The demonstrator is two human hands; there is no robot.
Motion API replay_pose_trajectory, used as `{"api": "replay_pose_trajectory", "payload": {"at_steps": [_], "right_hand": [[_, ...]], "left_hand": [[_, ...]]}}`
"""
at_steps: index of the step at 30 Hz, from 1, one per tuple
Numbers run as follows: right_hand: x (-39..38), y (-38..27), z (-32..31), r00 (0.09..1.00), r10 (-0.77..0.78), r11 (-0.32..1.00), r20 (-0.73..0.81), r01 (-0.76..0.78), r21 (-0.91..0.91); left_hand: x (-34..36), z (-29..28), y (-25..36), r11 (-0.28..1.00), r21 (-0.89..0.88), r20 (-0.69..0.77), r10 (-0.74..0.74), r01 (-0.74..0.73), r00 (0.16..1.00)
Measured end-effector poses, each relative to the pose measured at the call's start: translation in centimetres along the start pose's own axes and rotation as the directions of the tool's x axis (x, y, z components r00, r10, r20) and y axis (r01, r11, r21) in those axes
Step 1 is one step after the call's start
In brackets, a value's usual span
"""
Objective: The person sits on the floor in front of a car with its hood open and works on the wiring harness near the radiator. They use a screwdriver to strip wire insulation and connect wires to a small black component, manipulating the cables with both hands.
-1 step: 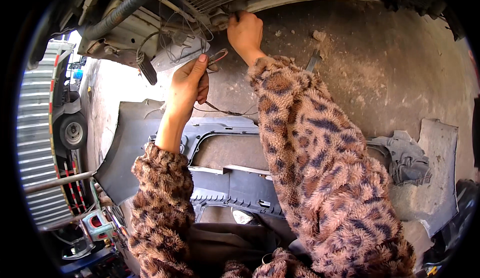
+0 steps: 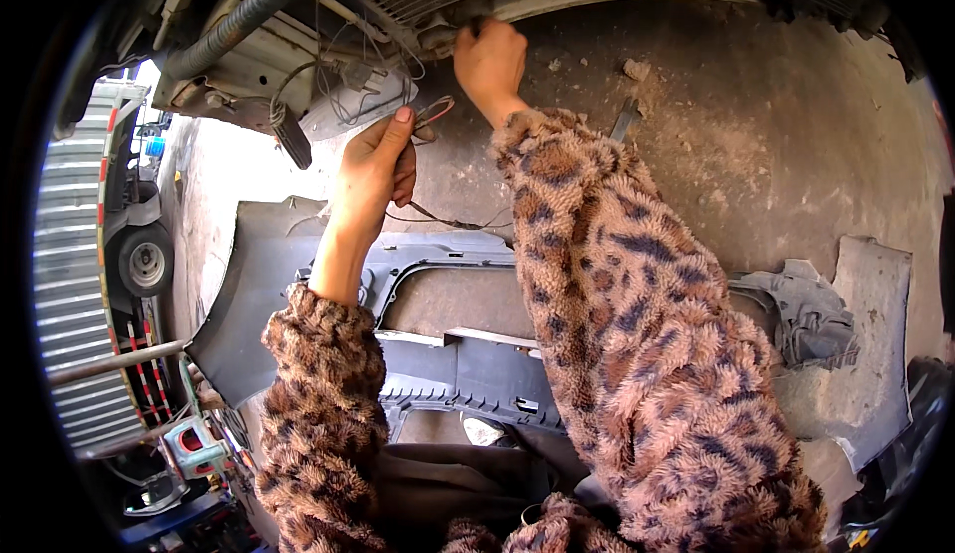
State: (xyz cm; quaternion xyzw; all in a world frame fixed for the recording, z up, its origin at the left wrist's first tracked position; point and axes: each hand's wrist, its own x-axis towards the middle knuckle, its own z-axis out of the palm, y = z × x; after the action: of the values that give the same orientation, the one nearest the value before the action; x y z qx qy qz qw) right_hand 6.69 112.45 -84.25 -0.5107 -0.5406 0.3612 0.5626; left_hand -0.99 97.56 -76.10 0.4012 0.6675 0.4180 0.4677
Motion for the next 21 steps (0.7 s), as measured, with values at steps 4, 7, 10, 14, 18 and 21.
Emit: {"api": "replay_pose_trajectory", "payload": {"at_steps": [4,7,10,14,18,21], "right_hand": [[1.6,0.9,-0.4,0.991,0.033,0.999,-0.132,-0.033,0.003],[1.0,1.0,-1.9,0.987,0.151,0.985,-0.064,-0.155,-0.076],[0.9,2.1,-3.7,0.987,0.153,0.971,0.04,-0.143,-0.194],[1.6,5.3,-7.7,0.968,0.234,0.895,0.091,-0.178,-0.409],[2.6,7.5,-12.5,0.979,0.13,0.881,0.156,-0.043,-0.471],[2.5,6.9,-13.7,0.97,0.1,0.86,0.224,0.029,-0.51]], "left_hand": [[0.6,0.8,-0.5,1.0,-0.02,-0.046,-0.025,0.024,0.999],[1.3,1.0,-0.6,1.0,-0.024,-0.058,0.012,-0.014,0.998],[2.5,1.8,-0.5,0.995,-0.102,-0.068,0.009,-0.016,0.998],[4.9,3.5,-0.4,0.972,-0.23,-0.089,0.027,-0.047,0.996],[6.8,3.7,-0.8,0.925,-0.37,-0.017,0.089,-0.089,0.996],[7.0,3.1,-1.6,0.872,-0.489,0.066,0.057,-0.018,0.996]]}}
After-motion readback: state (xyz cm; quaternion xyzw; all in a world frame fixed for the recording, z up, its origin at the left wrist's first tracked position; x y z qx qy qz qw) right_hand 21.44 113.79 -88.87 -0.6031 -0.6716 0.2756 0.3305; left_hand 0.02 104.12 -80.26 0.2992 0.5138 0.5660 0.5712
